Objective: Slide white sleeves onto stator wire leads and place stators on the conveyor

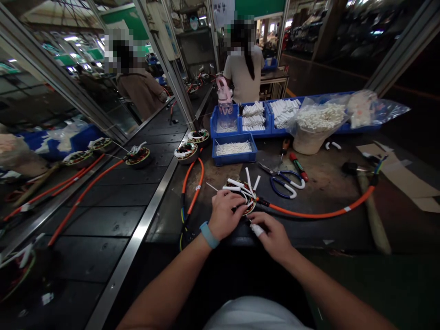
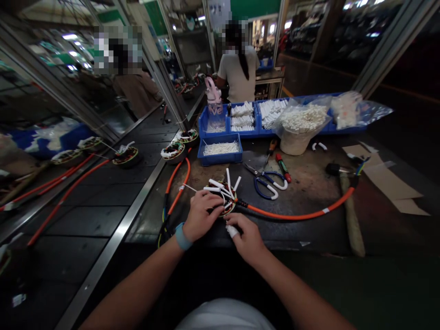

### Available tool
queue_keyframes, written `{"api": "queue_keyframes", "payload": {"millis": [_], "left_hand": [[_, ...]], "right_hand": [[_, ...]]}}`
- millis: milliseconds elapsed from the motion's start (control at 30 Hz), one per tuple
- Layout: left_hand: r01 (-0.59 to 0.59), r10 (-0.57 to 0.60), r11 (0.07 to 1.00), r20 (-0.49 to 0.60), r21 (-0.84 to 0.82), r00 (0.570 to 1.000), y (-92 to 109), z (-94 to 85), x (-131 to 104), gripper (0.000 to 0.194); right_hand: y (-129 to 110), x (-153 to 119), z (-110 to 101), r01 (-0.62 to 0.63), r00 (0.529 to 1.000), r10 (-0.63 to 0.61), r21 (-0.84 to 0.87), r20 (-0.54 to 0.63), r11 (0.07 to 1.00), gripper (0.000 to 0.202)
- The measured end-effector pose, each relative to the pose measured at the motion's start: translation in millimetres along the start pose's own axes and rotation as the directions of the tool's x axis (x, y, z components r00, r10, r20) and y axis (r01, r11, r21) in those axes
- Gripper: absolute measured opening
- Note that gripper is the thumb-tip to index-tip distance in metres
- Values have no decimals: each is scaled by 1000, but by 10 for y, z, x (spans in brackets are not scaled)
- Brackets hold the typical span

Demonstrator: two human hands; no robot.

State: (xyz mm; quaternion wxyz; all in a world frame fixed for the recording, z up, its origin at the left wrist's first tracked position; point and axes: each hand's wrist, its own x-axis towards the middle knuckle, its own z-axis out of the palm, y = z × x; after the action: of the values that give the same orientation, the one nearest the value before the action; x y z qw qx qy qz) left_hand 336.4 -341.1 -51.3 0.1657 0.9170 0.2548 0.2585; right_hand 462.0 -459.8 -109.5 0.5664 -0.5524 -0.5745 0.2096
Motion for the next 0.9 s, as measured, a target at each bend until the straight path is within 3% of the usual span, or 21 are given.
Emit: {"api": "queue_keyframes", "payload": {"millis": [100,200,367,567,733,900], "left_hand": [[-216,216,974,-5,-65,976,-27,-18,36,19],[-365,362,929,56,56,930,-85,-116,83,22],[-440,424,875,120,202,898,-126,-215,164,25],[-566,546,808,157,161,823,-103,-168,149,25],[-459,456,871,56,174,888,-149,-154,135,26],[-554,538,824,142,116,831,-103,-147,127,25]], "right_hand": [[4,152,60,-269,957,288,256,-38,928,11],[-14,198,44,-390,904,427,460,27,798,24],[-29,190,37,-408,888,459,535,42,740,28],[10,200,81,-390,880,474,534,-24,750,29],[14,172,90,-374,889,458,570,-5,732,28],[15,185,116,-373,878,476,546,-55,751,32]]}}
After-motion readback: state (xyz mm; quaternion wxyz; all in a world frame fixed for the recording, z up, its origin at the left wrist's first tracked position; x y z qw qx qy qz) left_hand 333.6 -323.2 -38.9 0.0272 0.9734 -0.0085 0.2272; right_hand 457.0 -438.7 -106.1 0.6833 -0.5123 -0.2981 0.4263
